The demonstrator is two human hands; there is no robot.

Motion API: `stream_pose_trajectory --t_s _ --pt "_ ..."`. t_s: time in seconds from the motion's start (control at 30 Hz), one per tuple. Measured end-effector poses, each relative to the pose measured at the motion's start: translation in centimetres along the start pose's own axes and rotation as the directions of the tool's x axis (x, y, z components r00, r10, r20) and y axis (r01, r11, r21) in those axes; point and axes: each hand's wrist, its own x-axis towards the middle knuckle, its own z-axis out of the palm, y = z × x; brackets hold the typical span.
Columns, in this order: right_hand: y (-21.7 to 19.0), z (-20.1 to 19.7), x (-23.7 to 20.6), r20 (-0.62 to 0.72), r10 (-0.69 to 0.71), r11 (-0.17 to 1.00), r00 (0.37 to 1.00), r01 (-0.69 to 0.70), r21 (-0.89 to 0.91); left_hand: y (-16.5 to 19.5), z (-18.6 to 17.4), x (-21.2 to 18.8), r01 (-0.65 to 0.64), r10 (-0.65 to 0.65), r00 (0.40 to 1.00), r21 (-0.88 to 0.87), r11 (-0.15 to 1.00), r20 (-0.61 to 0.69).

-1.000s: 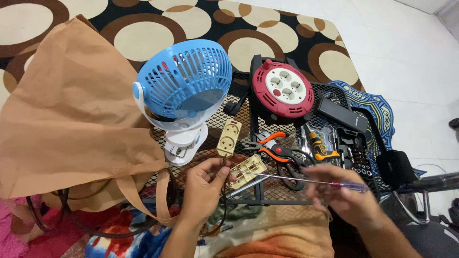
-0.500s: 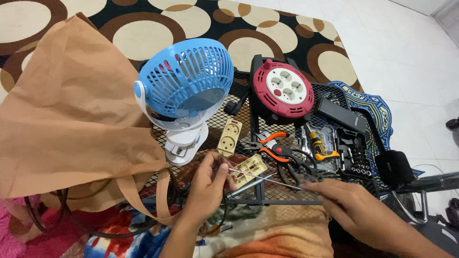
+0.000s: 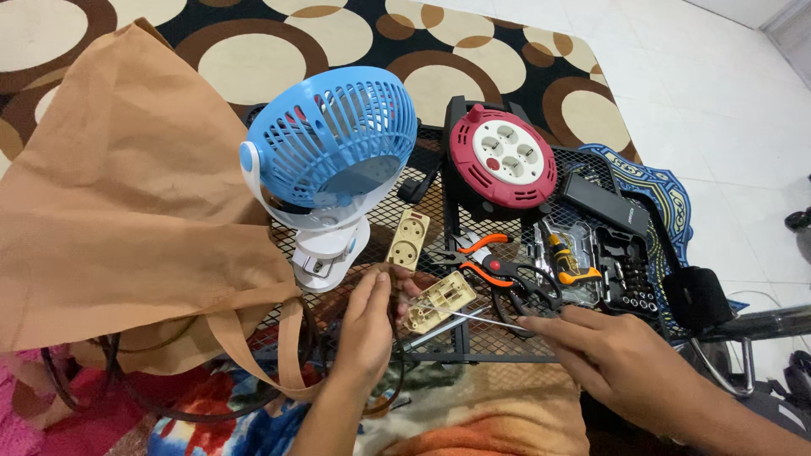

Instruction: The person disassembles a beige power strip on a table, using a screwdriver to unscrew and pry open its casing and pliers to handle internal components, working on the outlet housing throughout the clip.

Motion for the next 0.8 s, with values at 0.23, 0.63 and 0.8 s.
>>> stream_pose_trajectory --t_s 0.23,0.63,0.8 --pt "2.2 0.9 -1.5 -0.127 -0.025 0.983 0.992 0.048 0.179 -0.3 -0.6 0.2 -0.028 0.029 1.0 -0.172 0.985 0.001" --pt "-2.7 6.9 6.4 -0.326 -0.005 0.914 0.945 0.137 0.382 0.3 -0.9 0.2 0.019 -0.014 1.0 -0.224 0.974 0.025" --pt "-6.1 8.2 10.3 -0.475 -0.182 0.871 0.861 0.365 0.328 -0.3 -0.5 0.4 -0.012 0.026 0.999 -0.288 0.957 0.045"
